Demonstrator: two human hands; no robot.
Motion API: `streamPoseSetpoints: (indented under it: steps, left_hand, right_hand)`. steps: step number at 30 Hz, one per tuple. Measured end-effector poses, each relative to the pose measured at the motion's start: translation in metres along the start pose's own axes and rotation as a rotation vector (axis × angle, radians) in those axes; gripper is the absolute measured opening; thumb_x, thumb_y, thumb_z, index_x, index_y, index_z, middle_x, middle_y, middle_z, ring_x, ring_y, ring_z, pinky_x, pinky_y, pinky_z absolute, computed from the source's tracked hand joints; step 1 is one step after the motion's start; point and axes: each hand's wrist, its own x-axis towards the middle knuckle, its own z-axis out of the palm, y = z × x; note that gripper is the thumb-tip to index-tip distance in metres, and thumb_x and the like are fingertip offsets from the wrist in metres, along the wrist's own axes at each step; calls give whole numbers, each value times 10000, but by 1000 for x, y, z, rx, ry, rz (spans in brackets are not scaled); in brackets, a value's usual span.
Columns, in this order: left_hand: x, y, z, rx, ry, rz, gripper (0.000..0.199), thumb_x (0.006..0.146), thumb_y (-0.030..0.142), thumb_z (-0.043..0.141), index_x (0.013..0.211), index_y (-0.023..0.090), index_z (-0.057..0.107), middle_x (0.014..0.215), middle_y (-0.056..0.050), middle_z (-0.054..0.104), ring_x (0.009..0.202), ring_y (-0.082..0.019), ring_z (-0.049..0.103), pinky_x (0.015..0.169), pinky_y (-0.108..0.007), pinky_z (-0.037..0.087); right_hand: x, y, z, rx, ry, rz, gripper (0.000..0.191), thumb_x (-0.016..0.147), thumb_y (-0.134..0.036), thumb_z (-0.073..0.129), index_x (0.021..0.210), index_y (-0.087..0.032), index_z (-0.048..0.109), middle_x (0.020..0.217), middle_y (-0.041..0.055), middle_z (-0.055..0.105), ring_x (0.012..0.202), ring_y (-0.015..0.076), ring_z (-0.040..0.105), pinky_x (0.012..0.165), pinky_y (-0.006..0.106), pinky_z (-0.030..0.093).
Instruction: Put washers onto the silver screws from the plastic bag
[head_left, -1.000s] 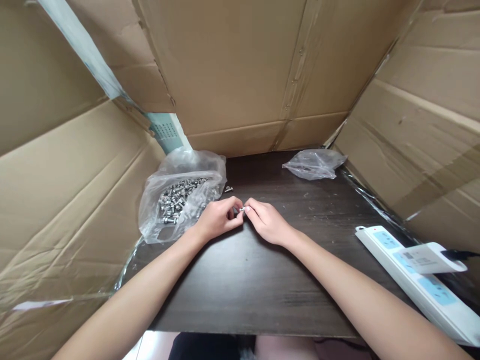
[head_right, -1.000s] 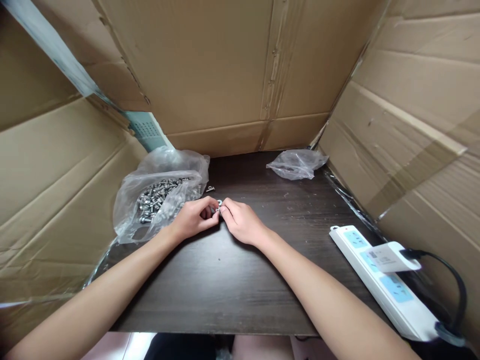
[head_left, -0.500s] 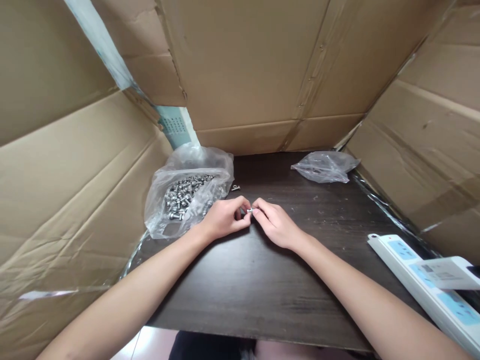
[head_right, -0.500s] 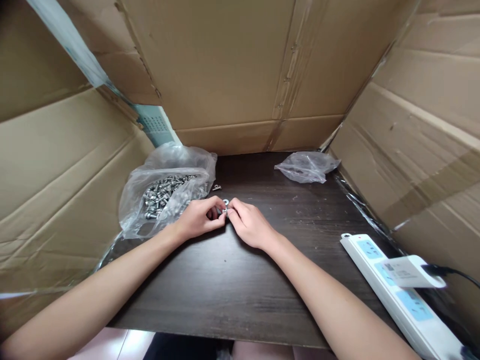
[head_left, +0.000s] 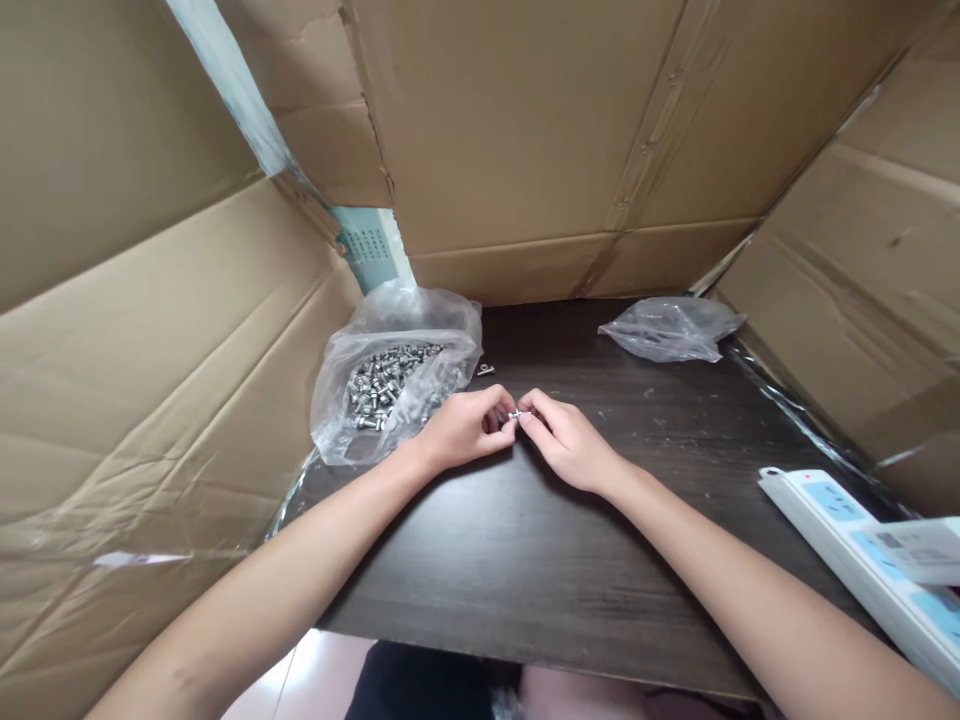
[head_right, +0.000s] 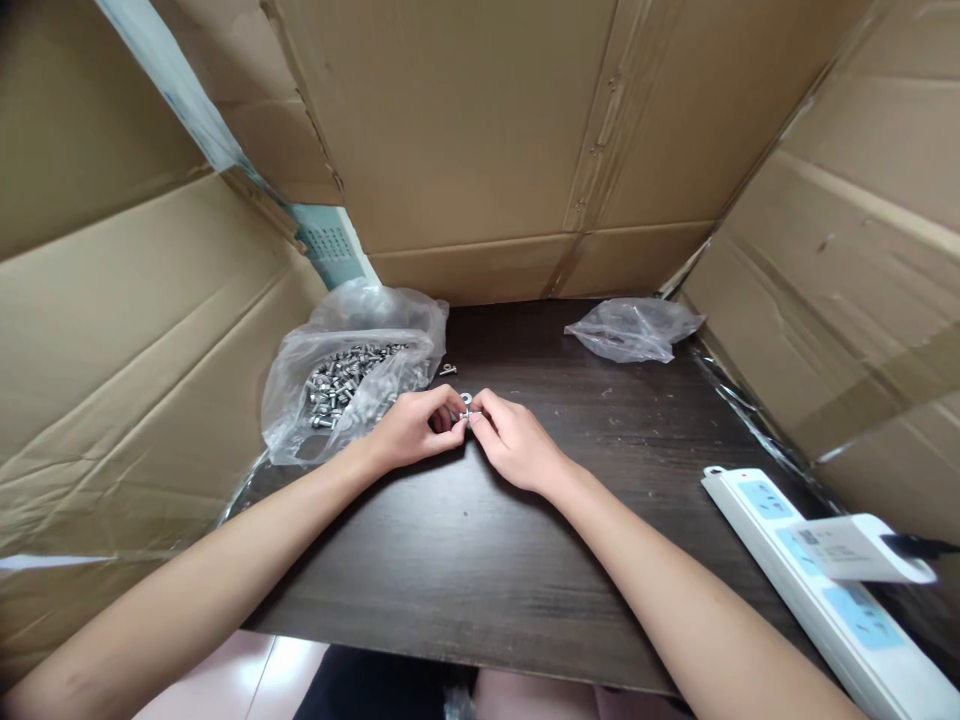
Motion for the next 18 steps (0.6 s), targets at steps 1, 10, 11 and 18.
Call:
streamPoseSetpoints:
  steps: [1, 10, 11, 18]
  left_hand:
    - [0, 0, 0, -1, 4, 10, 79, 848, 205, 647, 914, 188, 606, 740, 13, 701, 575, -105, 651, 580, -203, 518]
    - [2, 4, -3, 27, 2, 27, 68, 845, 187, 639, 900, 190, 600, 706, 28, 682, 559, -96, 631, 574, -193, 495]
    - [2, 4, -3, 33, 5, 27, 71, 843, 185, 642, 901, 191, 601, 708, 29, 682, 559, -95, 630, 572, -193, 490]
    - [1, 3, -2, 61, 5, 42, 63, 842, 183, 645, 870, 195, 589, 677, 46, 663, 520, -83, 594, 548, -190, 453]
  right_hand:
    - [0, 0, 0, 0, 0, 2, 160, 1003, -300, 455, 877, -224, 516, 812, 16, 652, 718, 177, 582, 698, 302, 423]
    - [1, -1, -2, 39, -24, 8, 215, 1024, -303, 435, 851, -215, 529, 813, 17, 646, 742, 173, 585, 724, 298, 425]
    - [1, -1, -2, 41, -20, 13, 195, 1019, -299, 444, 867, -215, 532, 824, 17, 648, 750, 174, 584, 728, 298, 425]
    - [1, -1, -2, 40, -14, -5, 164, 1005, -258, 461, 860, -214, 524, 832, 14, 622, 772, 171, 573, 745, 297, 421]
